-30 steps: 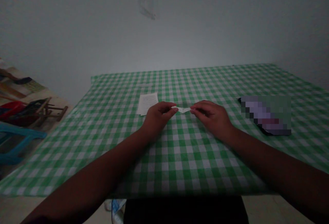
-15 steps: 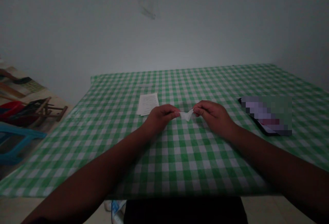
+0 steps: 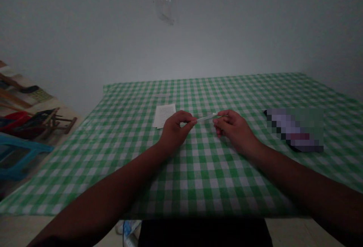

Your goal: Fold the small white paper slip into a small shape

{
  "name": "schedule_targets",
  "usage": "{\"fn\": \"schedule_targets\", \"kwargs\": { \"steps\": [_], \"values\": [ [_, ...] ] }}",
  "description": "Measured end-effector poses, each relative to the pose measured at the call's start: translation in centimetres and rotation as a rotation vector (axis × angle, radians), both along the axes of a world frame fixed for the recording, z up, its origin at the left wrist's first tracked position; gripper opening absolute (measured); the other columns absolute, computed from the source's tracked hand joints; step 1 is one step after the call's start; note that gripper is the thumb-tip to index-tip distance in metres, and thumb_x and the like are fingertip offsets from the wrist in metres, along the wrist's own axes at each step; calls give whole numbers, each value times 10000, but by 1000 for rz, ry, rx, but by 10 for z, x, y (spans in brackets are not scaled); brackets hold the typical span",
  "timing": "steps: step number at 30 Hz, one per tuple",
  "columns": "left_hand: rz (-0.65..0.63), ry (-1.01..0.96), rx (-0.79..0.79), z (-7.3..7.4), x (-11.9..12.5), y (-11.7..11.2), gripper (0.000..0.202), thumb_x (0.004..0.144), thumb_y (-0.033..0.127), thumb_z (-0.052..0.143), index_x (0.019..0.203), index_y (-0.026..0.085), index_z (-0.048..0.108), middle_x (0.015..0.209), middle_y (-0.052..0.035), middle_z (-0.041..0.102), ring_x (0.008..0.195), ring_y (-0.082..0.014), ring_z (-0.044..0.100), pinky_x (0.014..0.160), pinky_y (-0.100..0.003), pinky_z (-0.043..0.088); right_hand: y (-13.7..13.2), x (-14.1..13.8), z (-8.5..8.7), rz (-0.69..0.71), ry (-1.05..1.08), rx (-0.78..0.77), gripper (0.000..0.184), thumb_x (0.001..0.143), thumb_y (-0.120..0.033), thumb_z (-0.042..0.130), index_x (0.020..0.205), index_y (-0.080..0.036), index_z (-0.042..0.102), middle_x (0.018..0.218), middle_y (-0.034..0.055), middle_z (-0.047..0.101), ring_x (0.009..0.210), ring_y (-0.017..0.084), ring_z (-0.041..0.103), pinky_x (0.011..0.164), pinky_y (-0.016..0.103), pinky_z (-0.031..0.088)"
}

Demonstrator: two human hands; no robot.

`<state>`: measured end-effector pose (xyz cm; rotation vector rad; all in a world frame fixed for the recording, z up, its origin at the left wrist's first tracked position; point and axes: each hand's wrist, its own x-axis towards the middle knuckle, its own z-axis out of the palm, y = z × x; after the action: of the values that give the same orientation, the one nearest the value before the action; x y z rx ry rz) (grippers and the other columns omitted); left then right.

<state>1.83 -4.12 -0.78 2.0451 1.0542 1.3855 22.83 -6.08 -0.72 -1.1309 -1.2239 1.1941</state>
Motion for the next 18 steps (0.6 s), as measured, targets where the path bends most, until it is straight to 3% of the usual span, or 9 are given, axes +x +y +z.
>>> {"fn": "schedule_targets", "kwargs": {
  "steps": [3, 8, 12, 18],
  "values": [
    [-6, 70, 145, 1, 6, -6, 28, 854, 191, 686, 840, 194, 710, 867, -34, 694, 823, -140, 658, 772, -299, 540, -8, -12, 2, 84, 174, -136, 351, 685, -403, 818, 845, -228, 559, 689, -35, 642, 635, 149, 644, 564, 290, 525],
    [-212, 115, 203, 2, 17, -15, 101, 832, 152, 690, 929, 179, 674, 1017, -77, 705, 980, -175, 668, 880, -354, 548, -12, -16, 2, 89, 301, -107, 292, 699, -375, 820, 816, -226, 598, 741, -33, 655, 729, 142, 664, 605, 272, 556],
    [-276, 71, 84, 1, 18, -16, 140, 817, 219, 727, 945, 182, 684, 1118, -101, 669, 1085, -209, 640, 973, -409, 518, -10, -14, -2, 118, 290, -99, 269, 700, -351, 824, 857, -237, 638, 734, -42, 649, 692, 124, 637, 613, 278, 565],
    [-307, -93, -162, -6, 16, -12, 84, 820, 248, 730, 866, 194, 684, 1129, -79, 642, 1103, -202, 626, 982, -405, 523, -9, -12, -7, 175, 311, -105, 232, 703, -314, 827, 829, -235, 650, 776, -37, 661, 713, 113, 638, 656, 273, 545]
  ]
}}
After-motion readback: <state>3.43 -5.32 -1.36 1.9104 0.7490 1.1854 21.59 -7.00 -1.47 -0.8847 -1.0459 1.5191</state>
